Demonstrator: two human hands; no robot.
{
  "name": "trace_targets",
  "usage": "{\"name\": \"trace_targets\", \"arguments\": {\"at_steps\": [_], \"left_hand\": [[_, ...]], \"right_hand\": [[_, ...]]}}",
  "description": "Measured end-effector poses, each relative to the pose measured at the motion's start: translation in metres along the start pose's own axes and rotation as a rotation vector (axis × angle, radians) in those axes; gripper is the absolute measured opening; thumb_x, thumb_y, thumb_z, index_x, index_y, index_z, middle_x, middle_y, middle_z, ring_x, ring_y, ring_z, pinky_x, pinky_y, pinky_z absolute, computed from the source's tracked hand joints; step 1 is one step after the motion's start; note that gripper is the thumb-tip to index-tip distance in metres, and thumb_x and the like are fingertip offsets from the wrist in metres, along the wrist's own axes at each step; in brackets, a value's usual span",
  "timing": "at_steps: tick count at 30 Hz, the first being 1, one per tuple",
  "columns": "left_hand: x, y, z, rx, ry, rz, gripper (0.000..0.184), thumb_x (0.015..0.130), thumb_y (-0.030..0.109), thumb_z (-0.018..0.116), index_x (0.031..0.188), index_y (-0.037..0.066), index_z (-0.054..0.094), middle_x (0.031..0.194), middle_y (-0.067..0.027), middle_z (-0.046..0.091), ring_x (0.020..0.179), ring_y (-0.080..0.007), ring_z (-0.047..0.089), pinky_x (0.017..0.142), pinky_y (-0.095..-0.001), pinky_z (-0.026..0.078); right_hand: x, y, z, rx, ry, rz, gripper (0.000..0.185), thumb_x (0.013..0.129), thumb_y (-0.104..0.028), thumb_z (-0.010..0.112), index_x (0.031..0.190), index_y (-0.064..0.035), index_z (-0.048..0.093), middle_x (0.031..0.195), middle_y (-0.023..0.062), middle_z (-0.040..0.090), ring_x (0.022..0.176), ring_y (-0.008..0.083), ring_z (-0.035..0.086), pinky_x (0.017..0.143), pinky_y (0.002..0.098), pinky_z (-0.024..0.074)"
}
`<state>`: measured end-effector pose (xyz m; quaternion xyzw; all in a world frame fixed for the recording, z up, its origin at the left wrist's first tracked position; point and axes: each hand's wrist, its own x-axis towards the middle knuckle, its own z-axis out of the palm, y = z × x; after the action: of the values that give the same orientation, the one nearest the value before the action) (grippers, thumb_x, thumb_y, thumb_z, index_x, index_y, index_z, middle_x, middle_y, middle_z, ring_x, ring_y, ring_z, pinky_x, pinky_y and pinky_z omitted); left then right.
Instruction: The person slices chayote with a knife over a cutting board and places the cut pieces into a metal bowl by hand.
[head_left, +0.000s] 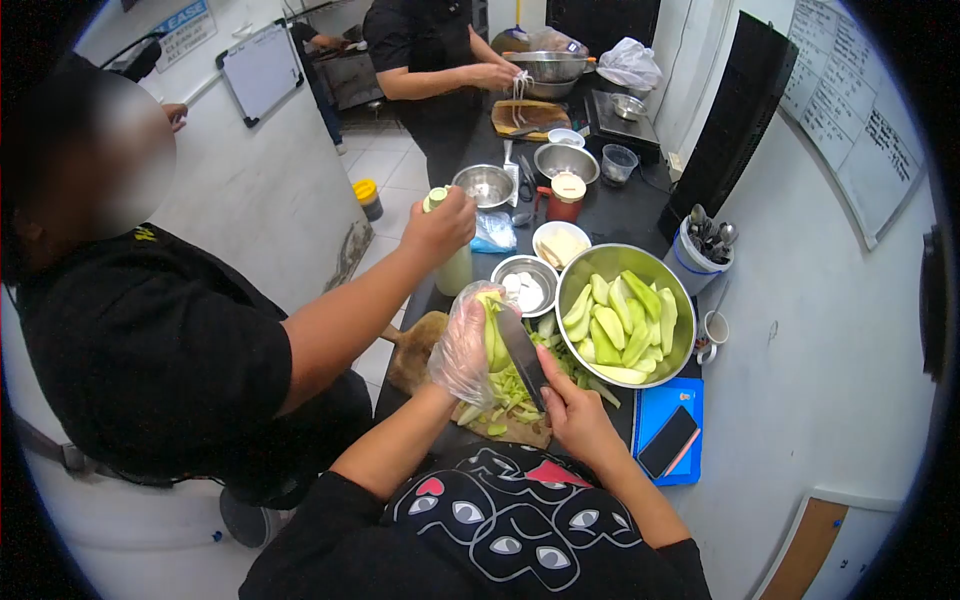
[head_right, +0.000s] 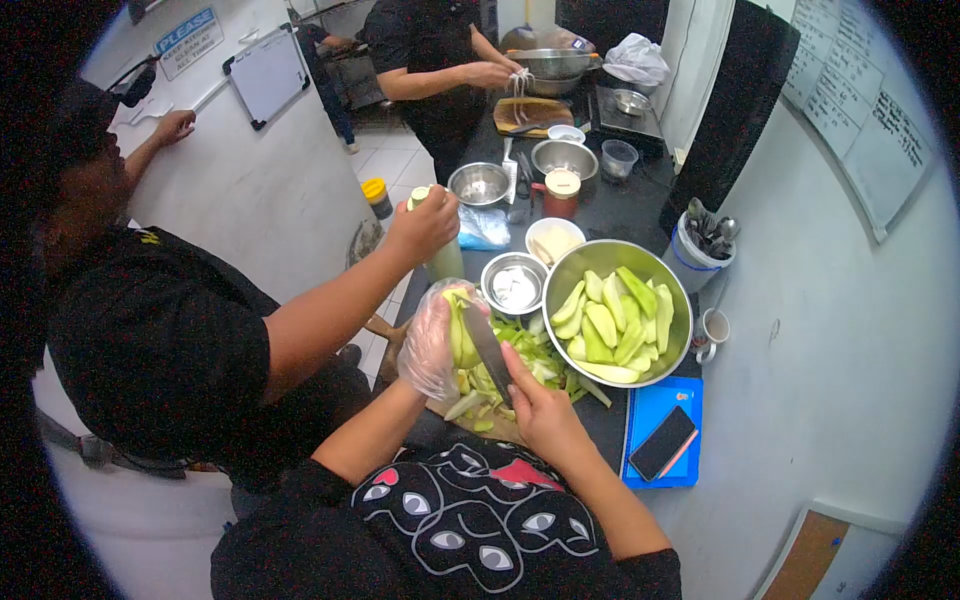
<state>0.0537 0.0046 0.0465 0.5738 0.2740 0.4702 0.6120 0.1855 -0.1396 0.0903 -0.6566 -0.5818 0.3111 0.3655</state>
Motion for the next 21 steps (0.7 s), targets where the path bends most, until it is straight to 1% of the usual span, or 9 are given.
{"name": "trace_targets", "arguments": {"at_steps": [2, 4, 5, 7, 10, 13, 16, 19, 21], "left_hand": [[0.001, -0.013, -0.003, -0.010, 0.004, -0.002, 0.050, 0.100, 0.043, 0.026, 0.117, 0.002, 0.051, 0.097, -0.0112, 0.064, 0.089, -0.0163, 0.059, 0.083, -0.0301, 0.046], [0.000, -0.012, -0.001, -0.060, -0.001, -0.006, 0.048, 0.100, 0.044, 0.030, 0.116, 0.004, 0.050, 0.095, -0.0095, 0.063, 0.085, -0.0151, 0.059, 0.077, -0.0281, 0.048], [-0.001, -0.011, 0.000, -0.085, -0.003, -0.008, 0.046, 0.099, 0.044, 0.032, 0.116, 0.004, 0.050, 0.094, -0.0087, 0.062, 0.082, -0.0144, 0.058, 0.073, -0.0270, 0.049], [-0.001, -0.014, -0.001, -0.054, 0.009, -0.021, 0.046, 0.099, 0.044, 0.032, 0.115, 0.004, 0.050, 0.093, -0.0084, 0.062, 0.081, -0.0144, 0.058, 0.073, -0.0270, 0.049], [-0.001, -0.019, -0.001, 0.002, 0.042, -0.003, 0.046, 0.099, 0.044, 0.031, 0.115, 0.004, 0.050, 0.093, -0.0086, 0.062, 0.081, -0.0146, 0.059, 0.072, -0.0270, 0.049], [0.003, -0.027, -0.006, 0.072, 0.037, 0.002, 0.046, 0.099, 0.043, 0.031, 0.114, 0.004, 0.050, 0.092, -0.0093, 0.063, 0.080, -0.0150, 0.059, 0.072, -0.0273, 0.049], [0.011, -0.032, -0.011, 0.163, 0.026, 0.031, 0.047, 0.099, 0.043, 0.031, 0.113, 0.003, 0.052, 0.092, -0.0099, 0.063, 0.081, -0.0155, 0.060, 0.073, -0.0279, 0.049], [0.012, -0.029, -0.010, 0.127, 0.038, 0.026, 0.048, 0.099, 0.043, 0.032, 0.111, 0.002, 0.053, 0.092, -0.0100, 0.063, 0.080, -0.0161, 0.061, 0.073, -0.0285, 0.050], [0.013, -0.023, -0.006, 0.058, 0.036, 0.014, 0.048, 0.099, 0.043, 0.033, 0.111, 0.002, 0.053, 0.091, -0.0101, 0.063, 0.080, -0.0166, 0.061, 0.074, -0.0287, 0.050]], "right_hand": [[0.000, 0.005, 0.004, 0.049, -0.007, 0.016, 0.056, 0.089, -0.006, 0.051, 0.140, -0.0215, 0.036, 0.092, 0.0293, 0.059, 0.084, 0.0444, 0.059, 0.071, 0.0415, 0.0486], [0.001, 0.012, 0.007, 0.090, -0.029, 0.053, 0.055, 0.089, -0.006, 0.051, 0.140, -0.0205, 0.036, 0.097, 0.0294, 0.059, 0.088, 0.0442, 0.059, 0.073, 0.0403, 0.0489], [0.001, 0.016, 0.009, 0.110, -0.029, 0.047, 0.055, 0.089, -0.007, 0.051, 0.141, -0.0205, 0.036, 0.095, 0.0287, 0.060, 0.085, 0.0437, 0.060, 0.072, 0.0400, 0.0491], [0.002, 0.021, 0.011, 0.151, -0.029, 0.033, 0.055, 0.090, -0.007, 0.051, 0.141, -0.0206, 0.035, 0.091, 0.0272, 0.061, 0.081, 0.0427, 0.061, 0.069, 0.0395, 0.0494], [0.003, 0.008, 0.006, 0.289, -0.121, 0.243, 0.056, 0.090, -0.008, 0.051, 0.141, -0.0227, 0.035, 0.081, 0.0238, 0.063, 0.073, 0.0411, 0.062, 0.065, 0.0392, 0.0493], [0.003, 0.014, 0.010, 0.283, -0.114, 0.214, 0.057, 0.090, -0.008, 0.051, 0.142, -0.0253, 0.034, 0.073, 0.0225, 0.061, 0.067, 0.0413, 0.060, 0.062, 0.0412, 0.0483], [0.004, 0.011, -0.001, -0.156, 0.035, -0.045, 0.056, 0.093, -0.007, 0.048, 0.143, -0.0269, 0.034, 0.057, 0.0066, 0.055, 0.047, 0.0130, 0.051, 0.051, 0.0294, 0.0457], [0.005, 0.013, 0.002, -0.165, 0.081, -0.106, 0.056, 0.093, -0.007, 0.049, 0.143, -0.0261, 0.033, 0.054, 0.0076, 0.053, 0.047, 0.0145, 0.052, 0.053, 0.0293, 0.0460], [0.006, 0.022, 0.011, 0.002, 0.045, -0.063, 0.056, 0.093, -0.007, 0.048, 0.143, -0.0257, 0.033, 0.056, 0.0068, 0.054, 0.049, 0.0133, 0.053, 0.053, 0.0287, 0.0461]]}}
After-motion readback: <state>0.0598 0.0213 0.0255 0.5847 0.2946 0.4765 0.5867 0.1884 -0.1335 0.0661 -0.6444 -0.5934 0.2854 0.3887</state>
